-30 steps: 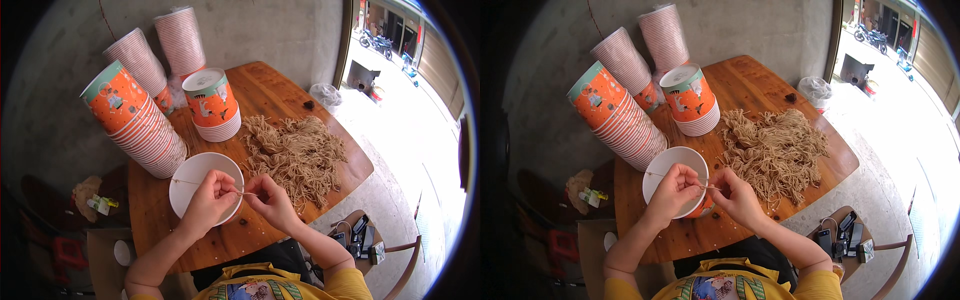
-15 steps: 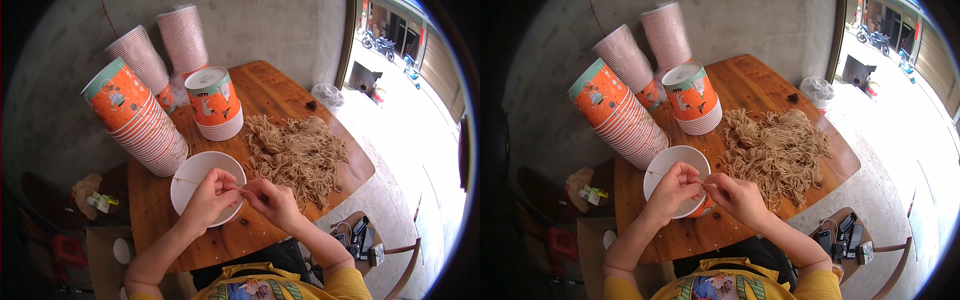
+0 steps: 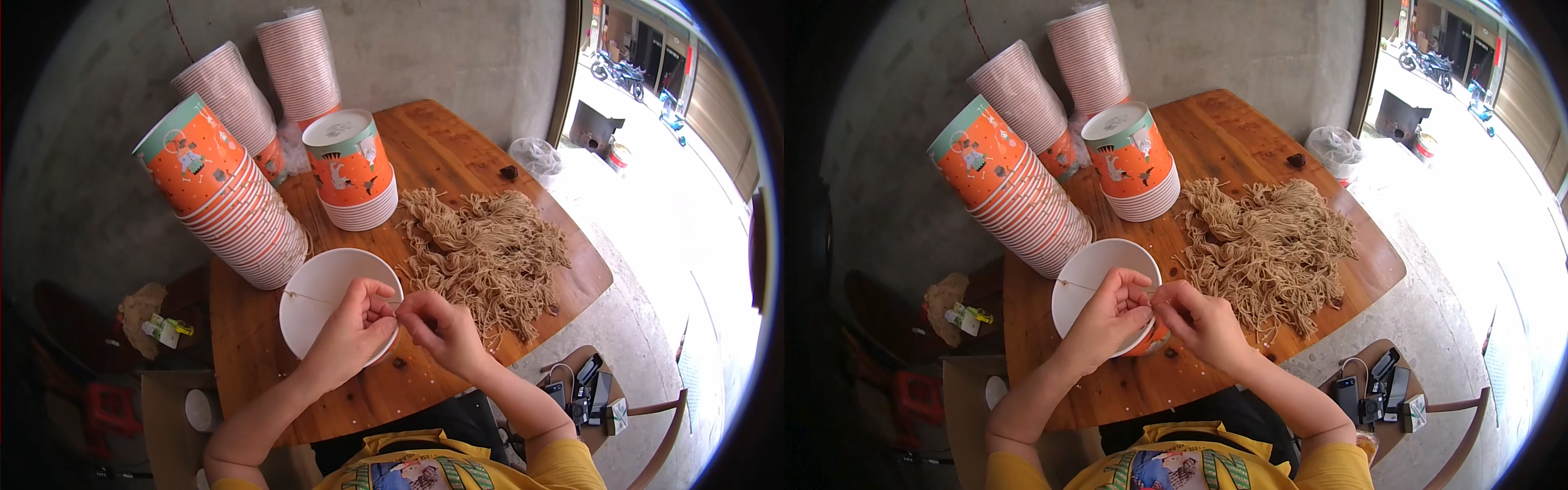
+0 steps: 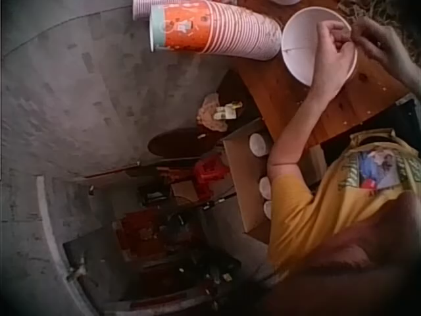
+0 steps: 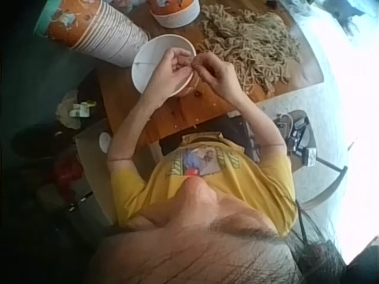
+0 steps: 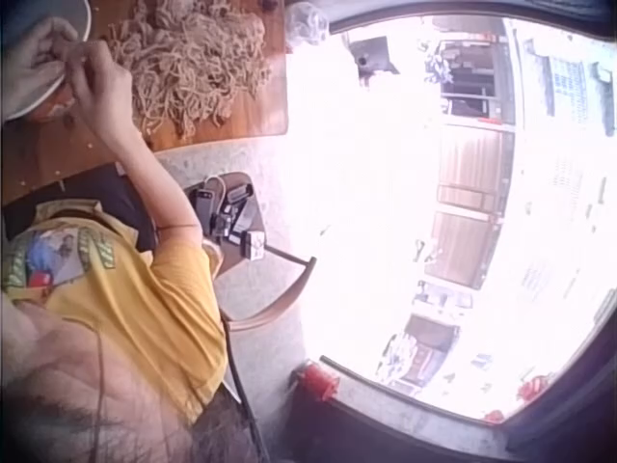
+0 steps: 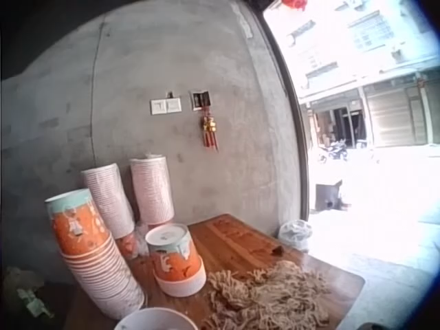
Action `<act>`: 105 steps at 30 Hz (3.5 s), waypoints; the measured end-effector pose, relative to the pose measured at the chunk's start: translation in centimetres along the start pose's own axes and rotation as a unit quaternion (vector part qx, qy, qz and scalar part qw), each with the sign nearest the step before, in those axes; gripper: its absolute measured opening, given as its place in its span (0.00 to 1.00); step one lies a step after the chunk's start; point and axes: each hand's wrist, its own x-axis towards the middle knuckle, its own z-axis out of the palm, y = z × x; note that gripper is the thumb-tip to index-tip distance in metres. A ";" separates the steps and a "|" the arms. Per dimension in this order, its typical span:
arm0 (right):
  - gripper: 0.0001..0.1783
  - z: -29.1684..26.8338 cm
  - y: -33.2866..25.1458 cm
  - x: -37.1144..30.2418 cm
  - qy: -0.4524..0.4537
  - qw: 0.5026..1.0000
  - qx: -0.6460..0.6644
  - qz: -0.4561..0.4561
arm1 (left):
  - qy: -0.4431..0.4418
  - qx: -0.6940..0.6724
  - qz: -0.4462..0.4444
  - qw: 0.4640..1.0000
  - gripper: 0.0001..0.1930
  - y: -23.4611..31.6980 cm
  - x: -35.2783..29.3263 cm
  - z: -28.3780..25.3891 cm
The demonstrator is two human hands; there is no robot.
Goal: Threading and knotting string handles onto paper buckets.
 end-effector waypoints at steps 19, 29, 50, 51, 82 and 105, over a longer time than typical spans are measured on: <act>0.05 -0.3 1.4 -0.6 0.022 0.985 0.147 0.085 | 0.023 0.219 0.076 0.972 0.04 0.7 -0.2 0.3; 0.16 -1.7 0.3 0.5 -0.010 0.990 -0.096 -0.101 | 0.039 0.160 0.074 0.983 0.07 0.0 -0.1 0.4; 0.14 -5.9 -2.6 2.4 -0.110 0.882 -0.377 -0.261 | -0.028 0.434 0.128 0.891 0.12 1.3 -4.2 -0.7; 0.13 -5.8 -3.1 2.9 -0.113 0.889 -0.347 -0.276 | -0.023 0.435 0.127 0.891 0.12 1.3 -4.8 -1.1; 0.06 4.3 -3.7 5.5 -0.146 0.932 -0.312 -0.116 | 0.086 0.383 0.211 0.895 0.07 -1.5 -7.6 -5.2; 0.54 3.3 -8.0 10.6 -0.169 0.916 -0.039 -0.361 | 0.205 -0.079 0.141 0.965 0.11 13.0 -4.3 -19.2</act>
